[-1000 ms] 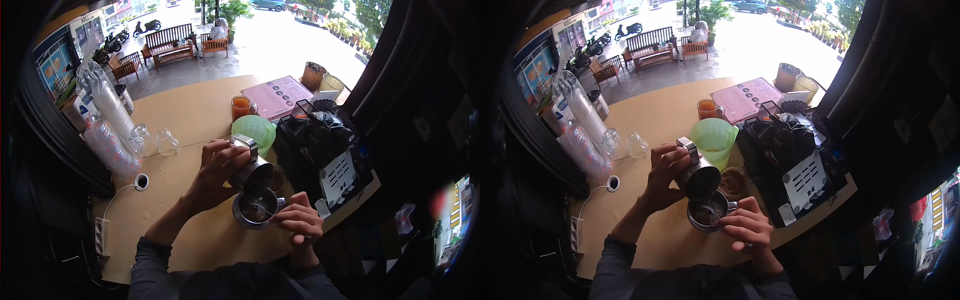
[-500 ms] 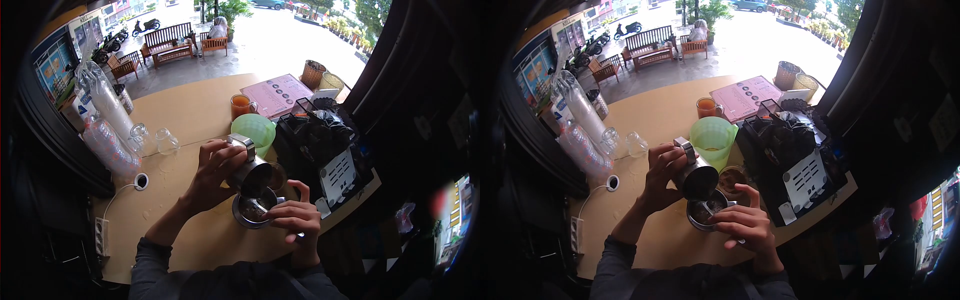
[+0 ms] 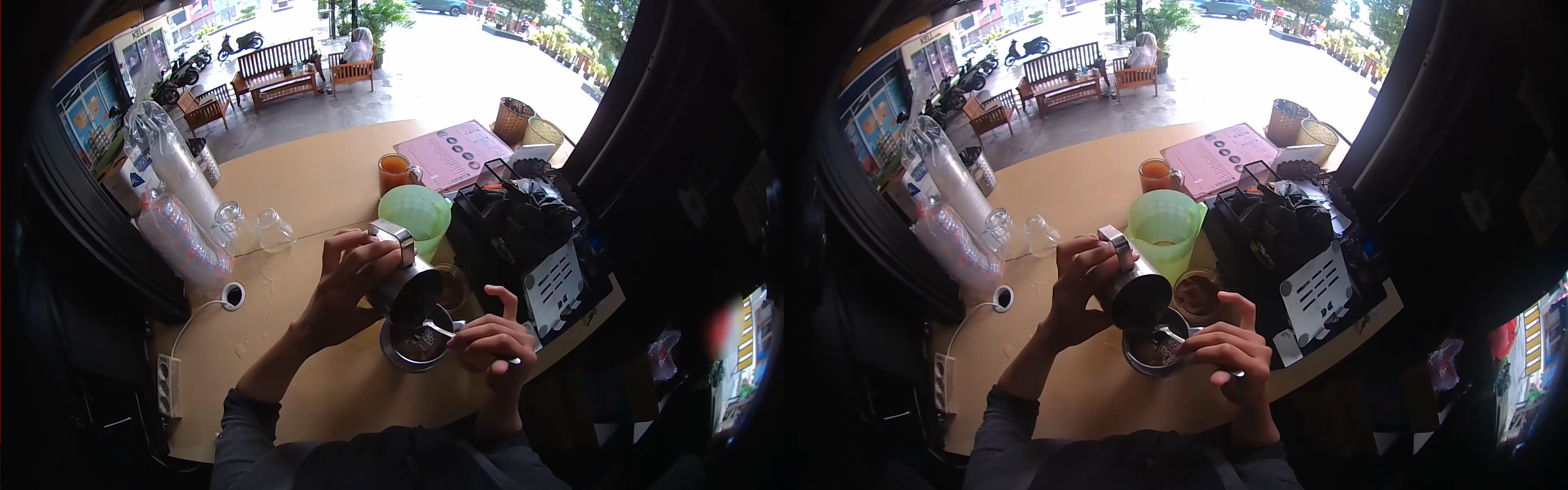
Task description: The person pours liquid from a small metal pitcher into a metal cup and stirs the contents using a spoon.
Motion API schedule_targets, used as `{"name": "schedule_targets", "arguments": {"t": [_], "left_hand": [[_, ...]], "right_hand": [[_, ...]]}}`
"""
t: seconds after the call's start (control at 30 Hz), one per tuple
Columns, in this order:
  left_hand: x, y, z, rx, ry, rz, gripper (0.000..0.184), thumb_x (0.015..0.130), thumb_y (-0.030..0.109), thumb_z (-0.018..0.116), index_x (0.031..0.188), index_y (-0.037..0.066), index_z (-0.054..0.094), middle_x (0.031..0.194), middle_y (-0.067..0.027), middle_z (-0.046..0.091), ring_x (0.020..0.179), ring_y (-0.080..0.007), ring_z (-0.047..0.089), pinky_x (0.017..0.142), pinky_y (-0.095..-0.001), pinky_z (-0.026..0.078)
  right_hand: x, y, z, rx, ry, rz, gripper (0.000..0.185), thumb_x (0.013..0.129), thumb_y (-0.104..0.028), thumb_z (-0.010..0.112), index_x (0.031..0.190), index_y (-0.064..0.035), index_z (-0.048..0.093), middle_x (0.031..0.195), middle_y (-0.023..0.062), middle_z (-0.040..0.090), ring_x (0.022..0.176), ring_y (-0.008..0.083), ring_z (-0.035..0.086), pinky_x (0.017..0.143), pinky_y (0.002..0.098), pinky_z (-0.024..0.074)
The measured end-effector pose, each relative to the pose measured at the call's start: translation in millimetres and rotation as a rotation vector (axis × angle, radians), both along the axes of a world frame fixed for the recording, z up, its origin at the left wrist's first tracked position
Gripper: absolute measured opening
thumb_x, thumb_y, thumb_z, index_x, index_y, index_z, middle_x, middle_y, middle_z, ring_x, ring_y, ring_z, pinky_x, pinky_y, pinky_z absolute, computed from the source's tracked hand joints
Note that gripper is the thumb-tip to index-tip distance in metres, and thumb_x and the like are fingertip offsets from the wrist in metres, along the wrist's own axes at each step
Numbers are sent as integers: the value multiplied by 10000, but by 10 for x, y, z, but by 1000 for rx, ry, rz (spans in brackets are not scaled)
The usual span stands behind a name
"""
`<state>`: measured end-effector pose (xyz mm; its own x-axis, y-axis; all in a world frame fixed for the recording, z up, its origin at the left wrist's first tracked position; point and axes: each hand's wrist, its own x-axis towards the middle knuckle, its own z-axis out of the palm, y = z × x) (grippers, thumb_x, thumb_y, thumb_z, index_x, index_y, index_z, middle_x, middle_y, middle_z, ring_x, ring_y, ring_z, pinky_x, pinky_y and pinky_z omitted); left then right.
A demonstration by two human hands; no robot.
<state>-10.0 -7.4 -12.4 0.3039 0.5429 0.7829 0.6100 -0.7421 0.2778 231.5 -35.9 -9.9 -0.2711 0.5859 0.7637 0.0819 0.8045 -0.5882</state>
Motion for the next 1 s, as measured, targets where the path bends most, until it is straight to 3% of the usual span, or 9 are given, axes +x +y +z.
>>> {"name": "schedule_targets", "arguments": {"t": [0.07, 0.27, 0.37, 0.47, 0.57, 0.63, 0.8, 1.0], "left_hand": [[-3, -5, 0, 3, 7, 2, 789, 535, 156, 889, 1262, 140, 584, 1276, -43, 523, 1202, -315, 429, 1037, -470, 387], [-19, -7, -9, 6, -5, -15, 789, 530, 153, 885, 1262, 143, 590, 1264, -36, 525, 1191, -311, 430, 1032, -469, 389], [-13, -8, 10, 17, -1, -20, 790, 528, 157, 886, 1262, 147, 594, 1261, -32, 525, 1189, -308, 430, 1032, -471, 389], [-21, -3, 27, 66, 34, 33, 674, 554, 179, 894, 1180, 113, 654, 1179, -44, 579, 1133, -305, 503, 968, -435, 457], [-26, 0, 2, 67, 27, 30, 677, 554, 184, 894, 1184, 116, 656, 1175, -41, 579, 1142, -303, 498, 969, -437, 457], [-27, 0, -6, 33, 20, -16, 797, 515, 156, 890, 1256, 152, 597, 1259, -26, 526, 1186, -300, 430, 1035, -460, 392], [-4, -13, 17, 17, 6, -2, 809, 511, 163, 893, 1265, 159, 601, 1251, -21, 525, 1186, -294, 426, 1037, -442, 394], [-5, -10, 21, 10, -4, -15, 818, 498, 170, 900, 1262, 159, 606, 1240, -18, 520, 1180, -288, 426, 1032, -433, 400]], "right_hand": [[-17, 18, 13, 16, 18, 11, 610, 951, -567, 386, 746, -53, 643, 738, 54, 711, 692, 208, 701, 1043, 544, 326], [36, 26, -51, -46, 109, 155, 654, 991, -553, 339, 736, -29, 635, 729, 82, 705, 676, 218, 691, 1044, 540, 331], [-3, 47, -33, -58, 95, 111, 674, 995, -562, 323, 725, -26, 631, 735, 91, 704, 688, 219, 689, 1047, 544, 326], [-38, 37, -66, -70, 78, 113, 679, 985, -578, 336, 716, -28, 631, 723, 93, 703, 680, 217, 687, 1054, 543, 316], [28, 53, -95, -75, 139, 190, 664, 1006, -549, 313, 737, -23, 617, 728, 98, 701, 669, 220, 678, 1041, 525, 327], [15, 96, -83, -75, 145, 180, 665, 1008, -547, 305, 734, -25, 611, 722, 105, 698, 660, 223, 673, 1037, 525, 328], [-3, 137, -125, -101, 143, 266, 672, 1010, -556, 283, 727, -29, 589, 725, 136, 694, 656, 236, 667, 1040, 521, 320], [16, 133, -105, -86, 188, 171, 671, 1012, -555, 280, 731, -32, 594, 713, 132, 692, 647, 232, 663, 1041, 525, 318]]}}
